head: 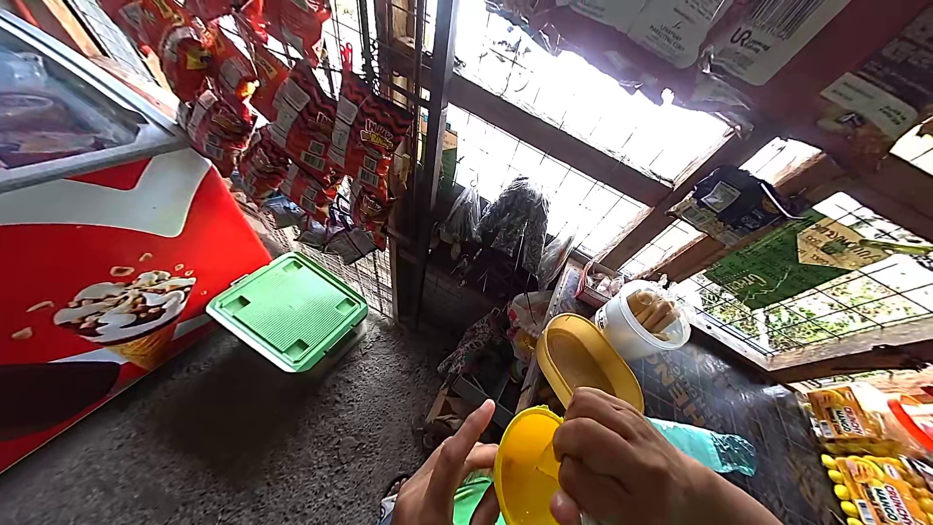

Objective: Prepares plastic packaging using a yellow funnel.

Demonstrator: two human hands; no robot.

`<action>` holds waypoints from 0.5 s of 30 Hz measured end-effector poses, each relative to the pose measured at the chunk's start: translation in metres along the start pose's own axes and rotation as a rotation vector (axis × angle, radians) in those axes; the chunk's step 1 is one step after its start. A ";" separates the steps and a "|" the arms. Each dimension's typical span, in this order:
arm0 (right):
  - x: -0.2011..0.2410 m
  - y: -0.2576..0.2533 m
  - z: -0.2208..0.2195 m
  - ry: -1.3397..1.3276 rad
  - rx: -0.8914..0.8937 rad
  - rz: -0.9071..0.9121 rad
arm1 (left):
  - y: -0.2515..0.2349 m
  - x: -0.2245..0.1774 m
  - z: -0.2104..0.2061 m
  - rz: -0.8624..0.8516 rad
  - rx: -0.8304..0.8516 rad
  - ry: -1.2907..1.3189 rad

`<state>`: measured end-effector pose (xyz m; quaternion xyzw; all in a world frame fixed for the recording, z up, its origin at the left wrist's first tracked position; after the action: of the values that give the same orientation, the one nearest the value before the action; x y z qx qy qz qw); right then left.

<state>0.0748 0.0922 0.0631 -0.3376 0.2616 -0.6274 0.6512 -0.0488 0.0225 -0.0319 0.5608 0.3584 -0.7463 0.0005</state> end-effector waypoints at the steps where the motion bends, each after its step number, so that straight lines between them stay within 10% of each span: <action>1: -0.001 0.000 0.000 -0.002 -0.001 0.006 | 0.000 0.000 0.000 -0.002 0.001 0.001; 15: -0.004 -0.002 -0.004 -0.064 0.002 0.035 | -0.002 0.002 -0.002 -0.005 0.006 0.037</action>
<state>0.0700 0.0956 0.0622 -0.3523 0.2460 -0.6050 0.6703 -0.0487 0.0258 -0.0324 0.5737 0.3576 -0.7368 -0.0097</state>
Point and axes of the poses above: each hand's wrist, its own y-axis away from the middle knuckle, its own z-axis out of the back of the hand, x = y × z, the point moved 7 cm from there along -y, towards the middle knuckle, and after that the axes turned 13 degrees about -x, right-handed, at the moved point
